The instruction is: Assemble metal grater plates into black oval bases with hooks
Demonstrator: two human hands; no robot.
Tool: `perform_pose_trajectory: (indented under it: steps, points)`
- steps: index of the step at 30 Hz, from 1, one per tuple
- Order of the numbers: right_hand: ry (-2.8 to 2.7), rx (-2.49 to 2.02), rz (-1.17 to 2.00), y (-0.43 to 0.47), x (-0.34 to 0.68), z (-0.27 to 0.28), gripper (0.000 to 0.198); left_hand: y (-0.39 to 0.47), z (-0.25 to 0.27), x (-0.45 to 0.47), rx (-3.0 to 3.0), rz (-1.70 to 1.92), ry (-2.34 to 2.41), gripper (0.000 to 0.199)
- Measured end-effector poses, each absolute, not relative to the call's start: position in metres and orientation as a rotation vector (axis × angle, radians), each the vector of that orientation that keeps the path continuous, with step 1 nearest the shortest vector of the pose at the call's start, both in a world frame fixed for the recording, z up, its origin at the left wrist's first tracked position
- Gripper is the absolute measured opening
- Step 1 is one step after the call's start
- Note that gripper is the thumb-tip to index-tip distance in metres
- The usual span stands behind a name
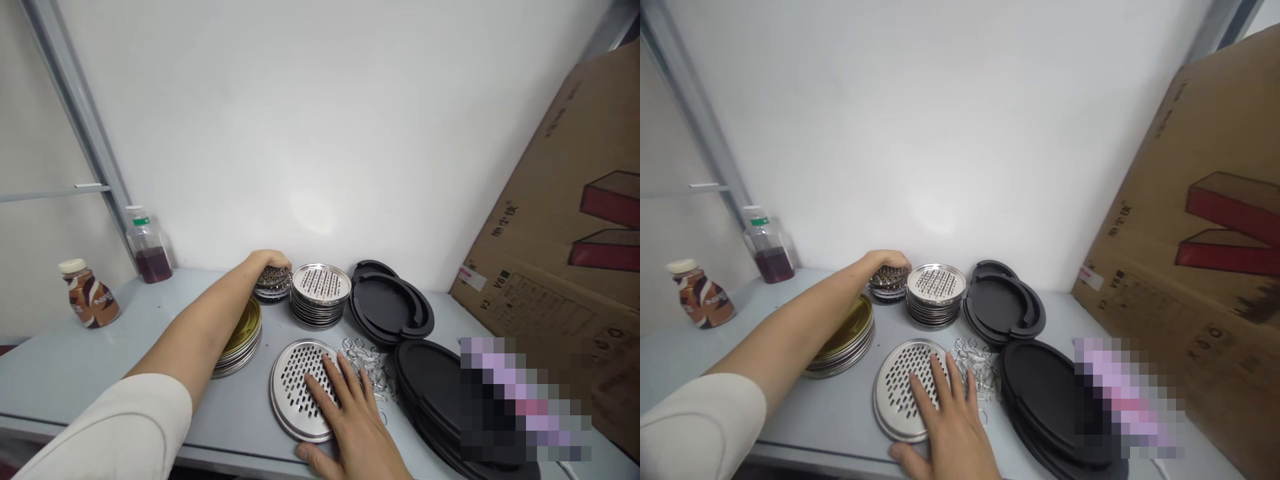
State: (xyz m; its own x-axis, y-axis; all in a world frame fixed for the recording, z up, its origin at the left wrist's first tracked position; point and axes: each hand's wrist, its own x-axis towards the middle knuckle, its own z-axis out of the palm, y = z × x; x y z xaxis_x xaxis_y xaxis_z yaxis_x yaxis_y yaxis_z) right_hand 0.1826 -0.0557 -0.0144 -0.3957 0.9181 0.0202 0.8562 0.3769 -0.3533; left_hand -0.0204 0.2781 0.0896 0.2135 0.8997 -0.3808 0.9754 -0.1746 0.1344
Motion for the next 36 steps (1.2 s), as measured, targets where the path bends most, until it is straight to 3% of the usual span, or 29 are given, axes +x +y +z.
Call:
perform_pose_trajectory:
  steps: [17,22,26,29,32,36]
  points:
    - [-2.405,-1.552,0.340,-0.056,0.183,-0.021,0.076,0.227,0.102,-0.033,2.324,-0.110,1.671,0.032]
    - [-2.406,-1.543,0.335,-0.057,0.184,-0.019,0.075,0.213,0.130,-0.035,2.436,0.098,1.626,0.032]
    - [-2.362,-1.531,0.362,-0.059,0.188,-0.014,0.073,0.155,0.148,-0.036,2.563,0.398,1.568,0.039]
    - [-2.316,-1.552,0.349,-0.060,0.196,-0.012,0.073,0.078,0.129,-0.035,2.632,0.603,1.462,0.043]
    - [-2.294,-1.580,0.325,-0.061,0.204,-0.012,0.077,0.010,0.078,-0.037,2.605,0.643,1.277,0.043]
    - [-2.296,-1.573,0.314,-0.059,0.207,-0.015,0.075,-0.022,0.010,-0.042,2.457,0.447,1.250,0.071]
